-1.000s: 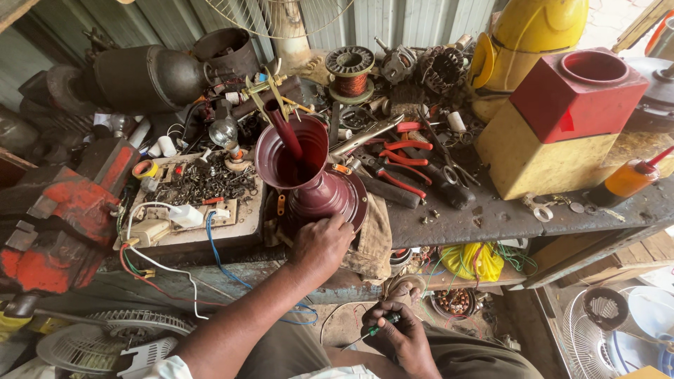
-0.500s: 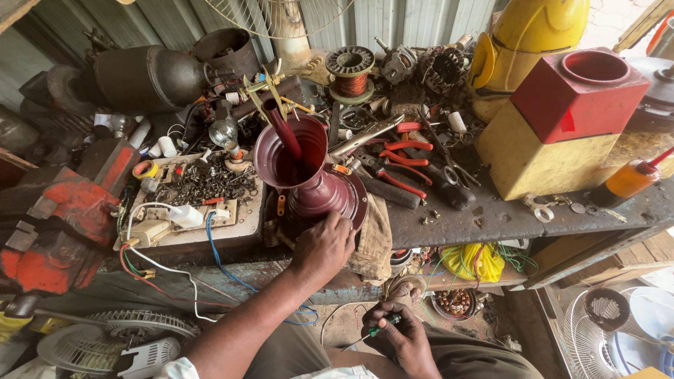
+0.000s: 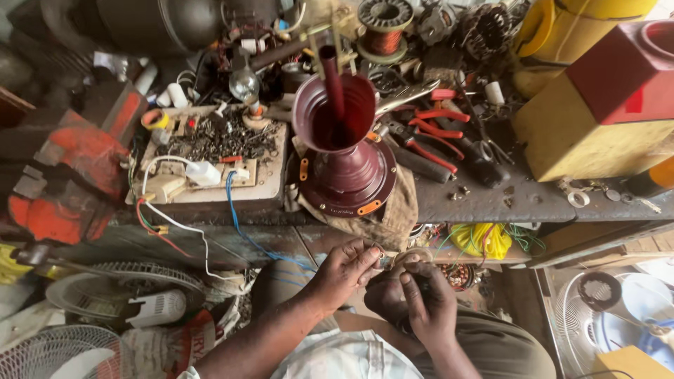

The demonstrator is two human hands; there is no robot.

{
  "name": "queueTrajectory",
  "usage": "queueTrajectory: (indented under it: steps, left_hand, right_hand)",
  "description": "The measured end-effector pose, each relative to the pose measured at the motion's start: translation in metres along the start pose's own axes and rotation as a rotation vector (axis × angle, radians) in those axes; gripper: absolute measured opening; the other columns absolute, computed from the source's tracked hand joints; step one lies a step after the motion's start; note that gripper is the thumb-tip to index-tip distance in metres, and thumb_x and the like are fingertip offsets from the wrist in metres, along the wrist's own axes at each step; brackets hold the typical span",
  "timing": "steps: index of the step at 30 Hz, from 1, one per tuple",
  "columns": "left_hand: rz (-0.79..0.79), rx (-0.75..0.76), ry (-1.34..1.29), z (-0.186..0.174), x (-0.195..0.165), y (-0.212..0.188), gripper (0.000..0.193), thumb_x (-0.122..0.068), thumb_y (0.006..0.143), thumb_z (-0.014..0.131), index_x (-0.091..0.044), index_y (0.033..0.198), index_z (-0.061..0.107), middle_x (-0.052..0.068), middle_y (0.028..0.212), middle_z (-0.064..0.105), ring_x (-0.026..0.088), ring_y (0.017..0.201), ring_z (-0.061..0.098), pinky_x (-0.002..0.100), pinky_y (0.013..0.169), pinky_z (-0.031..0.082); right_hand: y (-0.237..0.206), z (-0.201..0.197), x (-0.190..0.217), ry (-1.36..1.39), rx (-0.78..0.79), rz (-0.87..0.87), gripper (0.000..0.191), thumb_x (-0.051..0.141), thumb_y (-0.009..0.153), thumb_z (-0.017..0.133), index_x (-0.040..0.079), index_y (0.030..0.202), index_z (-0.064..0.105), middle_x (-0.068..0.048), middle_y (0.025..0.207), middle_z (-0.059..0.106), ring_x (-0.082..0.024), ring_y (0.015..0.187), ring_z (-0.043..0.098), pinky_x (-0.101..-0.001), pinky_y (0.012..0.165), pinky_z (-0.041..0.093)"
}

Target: The person works at a cluttered workbench on a red funnel-shaped appliance base, holding it steady while tightening screws around its base with a screwdriver. They reposition the unit, adjust its mounting plate, and reach across the bench for tools and parts.

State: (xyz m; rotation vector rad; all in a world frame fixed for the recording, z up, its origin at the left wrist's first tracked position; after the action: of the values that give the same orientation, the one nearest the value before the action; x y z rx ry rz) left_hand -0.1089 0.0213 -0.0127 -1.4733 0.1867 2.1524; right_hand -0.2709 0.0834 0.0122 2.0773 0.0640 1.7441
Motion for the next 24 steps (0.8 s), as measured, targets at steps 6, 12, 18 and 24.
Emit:
queueTrajectory:
  steps: [6,12,18,24]
  left_hand:
    - [0.05,0.034,-0.129,-0.008,0.001,-0.015,0.02,-0.023,0.107,0.061,-0.005,0.111,0.068,-0.005,0.082,0.06,0.002,0.065,0.048,0.018,0.057,0.038]
    - [-0.03,0.095,-0.228,-0.016,0.019,-0.023,0.021,-0.022,0.103,0.059,-0.007,0.116,0.068,-0.005,0.082,0.065,-0.001,0.063,0.047,0.017,0.055,0.035]
    - [-0.023,0.104,-0.125,-0.037,0.031,-0.025,0.02,-0.022,0.104,0.062,-0.004,0.11,0.07,-0.004,0.079,0.068,0.0,0.063,0.047,0.019,0.056,0.037]
    - [-0.064,0.069,-0.156,-0.059,0.035,-0.03,0.02,-0.024,0.102,0.064,-0.004,0.104,0.068,-0.001,0.078,0.069,0.002,0.061,0.048,0.02,0.055,0.038]
  right_hand:
    - [0.008,0.028,0.065,-0.299,0.059,-0.281,0.029,0.004,0.08,0.078,0.003,0.108,0.069,-0.013,0.1,0.07,-0.022,0.085,0.072,-0.0298,0.069,0.057]
    - [0.007,0.054,0.055,-0.375,0.139,-0.223,0.032,0.003,0.077,0.079,0.006,0.108,0.072,-0.011,0.098,0.071,-0.024,0.085,0.073,-0.0321,0.069,0.057]
    - [0.0,0.072,0.047,-0.406,0.203,-0.288,0.032,0.004,0.079,0.08,0.008,0.109,0.072,-0.008,0.096,0.073,-0.026,0.085,0.072,-0.0342,0.073,0.056]
    - [-0.002,0.092,0.034,-0.398,0.221,-0.247,0.032,0.006,0.077,0.083,0.01,0.107,0.074,-0.007,0.093,0.073,-0.023,0.081,0.072,-0.0328,0.069,0.056]
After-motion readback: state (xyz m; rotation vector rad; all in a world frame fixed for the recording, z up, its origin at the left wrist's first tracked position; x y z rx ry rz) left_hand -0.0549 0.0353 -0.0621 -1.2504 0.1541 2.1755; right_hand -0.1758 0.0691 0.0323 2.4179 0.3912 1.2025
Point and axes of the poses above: each hand's wrist, its own y-axis towards the middle knuckle, its own z-axis out of the palm, x = y × z, the point moved 9 cm from there along y, towards the middle knuckle
